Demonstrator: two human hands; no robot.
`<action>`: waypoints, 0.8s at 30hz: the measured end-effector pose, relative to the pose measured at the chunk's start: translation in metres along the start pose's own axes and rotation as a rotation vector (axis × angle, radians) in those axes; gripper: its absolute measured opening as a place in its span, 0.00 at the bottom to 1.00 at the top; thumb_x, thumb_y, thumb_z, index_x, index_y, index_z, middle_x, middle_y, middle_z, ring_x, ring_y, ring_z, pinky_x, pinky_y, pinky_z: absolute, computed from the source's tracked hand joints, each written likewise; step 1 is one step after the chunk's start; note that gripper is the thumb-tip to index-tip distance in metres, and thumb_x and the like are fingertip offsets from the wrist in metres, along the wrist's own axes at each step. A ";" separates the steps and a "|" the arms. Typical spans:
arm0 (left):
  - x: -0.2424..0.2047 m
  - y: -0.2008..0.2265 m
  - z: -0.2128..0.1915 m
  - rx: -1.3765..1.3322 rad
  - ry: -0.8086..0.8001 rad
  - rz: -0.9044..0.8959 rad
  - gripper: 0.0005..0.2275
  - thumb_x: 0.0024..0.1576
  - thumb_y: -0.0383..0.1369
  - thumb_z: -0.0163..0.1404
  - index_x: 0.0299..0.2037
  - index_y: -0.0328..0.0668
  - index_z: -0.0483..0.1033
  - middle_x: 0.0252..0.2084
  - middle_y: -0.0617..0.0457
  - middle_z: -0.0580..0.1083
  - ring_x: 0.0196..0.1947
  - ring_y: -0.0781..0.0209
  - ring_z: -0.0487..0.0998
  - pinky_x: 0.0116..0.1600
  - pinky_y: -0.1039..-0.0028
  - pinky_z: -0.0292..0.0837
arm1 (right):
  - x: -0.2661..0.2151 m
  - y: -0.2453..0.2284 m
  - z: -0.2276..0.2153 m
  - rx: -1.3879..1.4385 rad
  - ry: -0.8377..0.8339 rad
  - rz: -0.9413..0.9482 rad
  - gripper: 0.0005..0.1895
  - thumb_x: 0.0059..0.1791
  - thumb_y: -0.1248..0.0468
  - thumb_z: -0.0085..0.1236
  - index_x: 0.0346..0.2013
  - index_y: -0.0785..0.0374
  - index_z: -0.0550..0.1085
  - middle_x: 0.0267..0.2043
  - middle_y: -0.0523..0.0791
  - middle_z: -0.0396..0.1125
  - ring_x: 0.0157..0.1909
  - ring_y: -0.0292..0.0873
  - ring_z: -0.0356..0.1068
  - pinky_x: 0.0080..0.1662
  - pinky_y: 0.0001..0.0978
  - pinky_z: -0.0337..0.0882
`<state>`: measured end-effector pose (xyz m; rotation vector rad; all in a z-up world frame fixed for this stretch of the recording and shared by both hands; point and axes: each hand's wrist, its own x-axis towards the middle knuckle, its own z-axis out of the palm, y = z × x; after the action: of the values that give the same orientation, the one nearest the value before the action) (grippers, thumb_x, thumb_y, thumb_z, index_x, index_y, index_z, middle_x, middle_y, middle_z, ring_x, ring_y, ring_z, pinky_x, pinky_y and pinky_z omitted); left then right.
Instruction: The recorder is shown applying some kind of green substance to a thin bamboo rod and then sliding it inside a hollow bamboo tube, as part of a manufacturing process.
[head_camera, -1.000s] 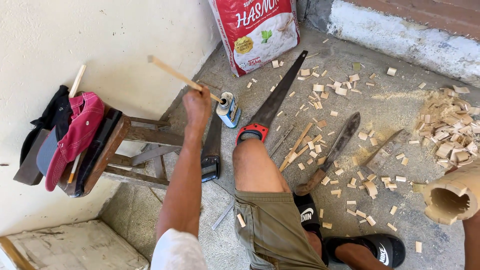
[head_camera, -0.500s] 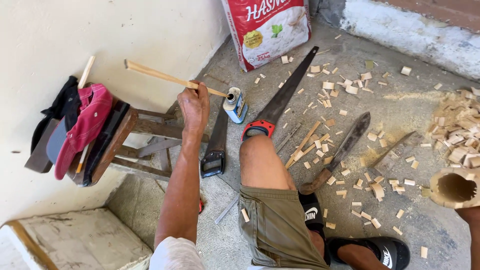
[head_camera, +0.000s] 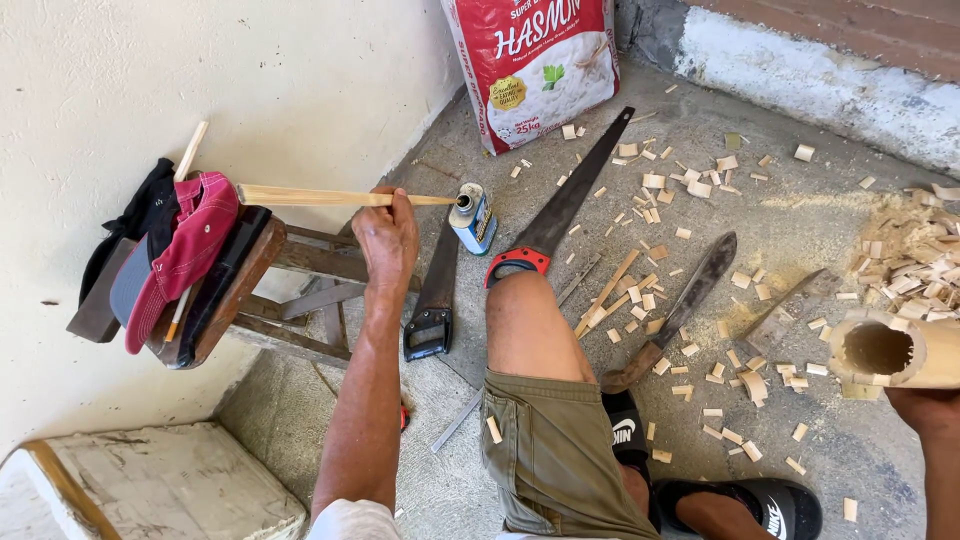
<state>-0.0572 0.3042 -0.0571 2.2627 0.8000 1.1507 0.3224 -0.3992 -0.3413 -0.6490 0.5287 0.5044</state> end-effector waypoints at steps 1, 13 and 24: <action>-0.002 0.000 -0.001 0.019 0.012 0.018 0.09 0.65 0.26 0.49 0.34 0.29 0.77 0.16 0.51 0.67 0.13 0.63 0.64 0.20 0.65 0.57 | 0.001 -0.001 -0.003 0.026 -0.009 0.005 0.16 0.65 0.55 0.50 0.64 0.54 0.76 0.61 0.42 0.75 0.62 0.39 0.73 0.65 0.41 0.75; -0.029 0.023 -0.017 -0.084 0.113 -0.037 0.06 0.65 0.25 0.50 0.39 0.27 0.75 0.21 0.49 0.72 0.19 0.65 0.72 0.23 0.69 0.65 | 0.019 -0.014 -0.028 0.040 -0.099 -0.047 0.21 0.65 0.55 0.44 0.69 0.58 0.74 0.66 0.48 0.73 0.65 0.49 0.72 0.64 0.52 0.74; -0.060 0.006 -0.012 -0.198 0.186 -0.153 0.06 0.65 0.26 0.50 0.40 0.29 0.76 0.24 0.48 0.75 0.20 0.68 0.76 0.22 0.73 0.71 | -0.016 -0.005 0.030 -0.005 -0.019 -0.080 0.19 0.63 0.53 0.48 0.65 0.56 0.75 0.64 0.47 0.71 0.64 0.49 0.72 0.63 0.51 0.76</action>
<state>-0.0940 0.2609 -0.0804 1.9205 0.8723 1.3186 0.3216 -0.3868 -0.3095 -0.6674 0.4813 0.4362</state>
